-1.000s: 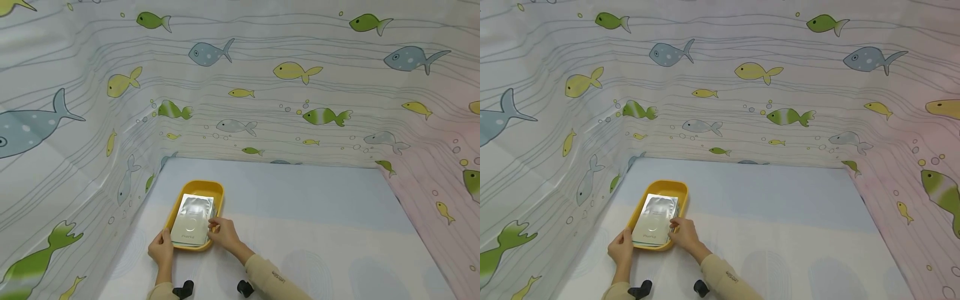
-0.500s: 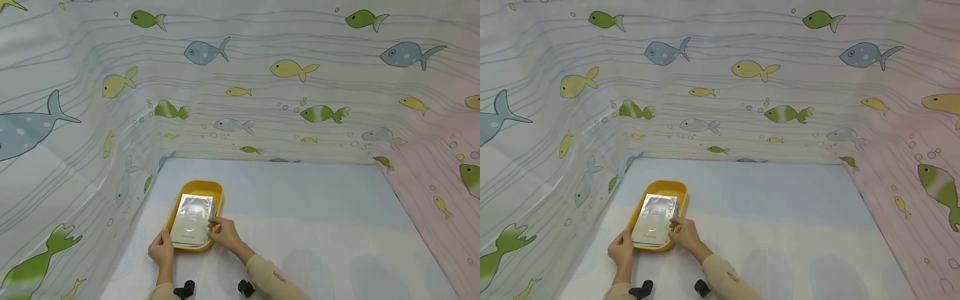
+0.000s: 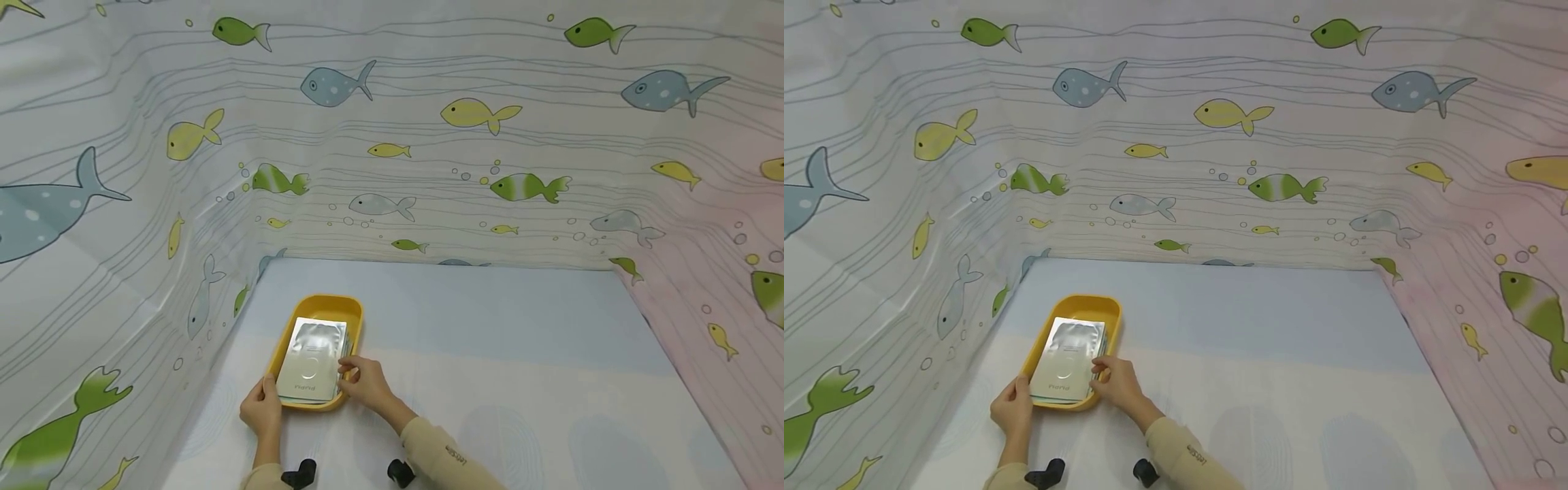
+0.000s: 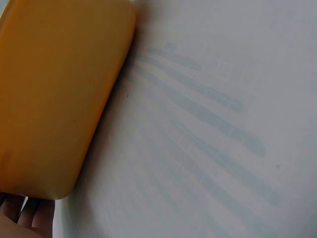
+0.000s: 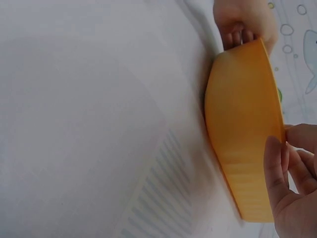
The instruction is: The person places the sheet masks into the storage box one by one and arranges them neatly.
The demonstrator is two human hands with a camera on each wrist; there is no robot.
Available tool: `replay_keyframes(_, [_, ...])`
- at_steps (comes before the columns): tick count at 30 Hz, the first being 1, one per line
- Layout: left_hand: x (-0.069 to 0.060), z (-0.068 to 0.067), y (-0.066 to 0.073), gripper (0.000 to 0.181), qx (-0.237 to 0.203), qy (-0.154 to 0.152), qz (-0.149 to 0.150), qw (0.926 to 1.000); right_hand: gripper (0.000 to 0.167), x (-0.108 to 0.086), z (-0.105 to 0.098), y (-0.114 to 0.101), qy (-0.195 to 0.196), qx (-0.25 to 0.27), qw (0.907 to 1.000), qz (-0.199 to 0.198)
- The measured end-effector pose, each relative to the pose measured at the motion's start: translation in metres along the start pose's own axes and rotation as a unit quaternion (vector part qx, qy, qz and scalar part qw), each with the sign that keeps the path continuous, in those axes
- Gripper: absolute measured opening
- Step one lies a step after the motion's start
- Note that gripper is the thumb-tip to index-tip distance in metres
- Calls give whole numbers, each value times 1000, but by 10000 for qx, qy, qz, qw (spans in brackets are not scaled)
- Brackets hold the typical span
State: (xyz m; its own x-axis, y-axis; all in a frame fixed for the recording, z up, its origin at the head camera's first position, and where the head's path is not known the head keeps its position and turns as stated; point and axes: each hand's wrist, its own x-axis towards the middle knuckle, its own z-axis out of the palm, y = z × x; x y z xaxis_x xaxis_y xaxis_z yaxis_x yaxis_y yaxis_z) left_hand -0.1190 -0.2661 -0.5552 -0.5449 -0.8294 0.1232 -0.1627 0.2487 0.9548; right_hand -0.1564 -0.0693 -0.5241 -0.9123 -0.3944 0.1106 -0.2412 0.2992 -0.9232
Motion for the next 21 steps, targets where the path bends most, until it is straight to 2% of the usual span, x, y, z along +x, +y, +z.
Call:
replay_keyframes(6, [-2, -1, -2, 28, 80, -11, 42, 10000, 35, -5, -4, 5, -82, 174, 9997, -143])
replay_keyframes(10, [0, -4, -2, 23, 516, 65, 445, 9977, 32, -11, -15, 7, 91, 320, 9988, -347])
replay_keyframes(12, [0, -7, 1, 24, 1005, 125, 765, 9919, 31, -15, -23, 10, 316, 217, 9981, -480])
replay_keyframes(14, [-1, -10, 5, 27, 1467, 300, 1111, 9825, 31, -18, -32, 14, 539, 30, 9968, -583])
replay_keyframes(17, [-6, -13, 16, 33, 1930, 509, 1547, 9676, 29, -24, -49, 17, 898, -349, 9920, -813])
replay_keyframes(19, [-9, -11, 24, 37, 1982, 569, 1795, 9619, 29, -26, -62, 18, 1097, -571, 9875, -973])
replay_keyframes(21, [-10, -7, 34, 40, 1933, 372, 2066, 9584, 31, -29, -76, 19, 1300, -871, 9810, -1149])
